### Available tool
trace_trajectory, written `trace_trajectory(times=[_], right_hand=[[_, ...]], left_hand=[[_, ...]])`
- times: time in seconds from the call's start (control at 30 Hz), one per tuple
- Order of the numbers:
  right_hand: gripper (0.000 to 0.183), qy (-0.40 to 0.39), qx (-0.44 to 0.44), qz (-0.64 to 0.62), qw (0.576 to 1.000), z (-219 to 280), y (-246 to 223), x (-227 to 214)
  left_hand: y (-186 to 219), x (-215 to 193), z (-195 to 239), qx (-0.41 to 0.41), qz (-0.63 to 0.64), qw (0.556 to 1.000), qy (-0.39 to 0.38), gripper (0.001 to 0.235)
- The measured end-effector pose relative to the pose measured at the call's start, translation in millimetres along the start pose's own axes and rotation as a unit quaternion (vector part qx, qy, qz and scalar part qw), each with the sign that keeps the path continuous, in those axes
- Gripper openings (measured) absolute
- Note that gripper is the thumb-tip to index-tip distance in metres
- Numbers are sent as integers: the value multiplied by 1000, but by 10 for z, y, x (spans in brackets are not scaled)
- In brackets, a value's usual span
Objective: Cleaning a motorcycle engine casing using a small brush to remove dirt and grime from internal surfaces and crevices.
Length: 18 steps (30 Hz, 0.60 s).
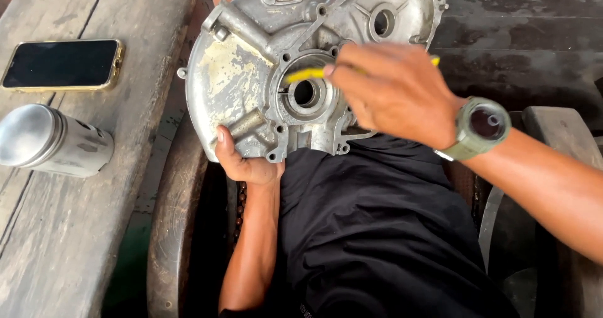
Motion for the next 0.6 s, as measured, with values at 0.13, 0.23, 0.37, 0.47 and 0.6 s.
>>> trace_trajectory(times=[0.13, 0.23, 0.37, 0.47, 0.6], right_hand=[[13, 17, 12, 26, 999, -9, -69, -61], [32, 17, 21, -15, 1000, -88, -133, -84], [13, 20, 2, 17, 1000, -23, -50, -79], [22, 20, 15, -3, 1000, -103, -181, -88], [10, 29, 5, 28, 999, -130, -23, -190]], left_hand=[[-28, 22, 27, -6, 17, 1000, -7, 48], [-53, -82, -27, 1, -1, 1000, -9, 54], [-6, -243, -42, 53, -22, 997, 58, 29], [-12, -190, -25, 8, -14, 999, 52, 43], [-2, -589, -147, 120, -38, 985, 121, 12]])
Point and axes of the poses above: each hand's wrist, its own z-axis away from the middle knuckle, its own x-axis out of the palm, y = z × x, the point moved 8 cm from there along -z, towards the middle knuckle, and after that the axes turned 14 degrees about y, right-handed, at the moved point
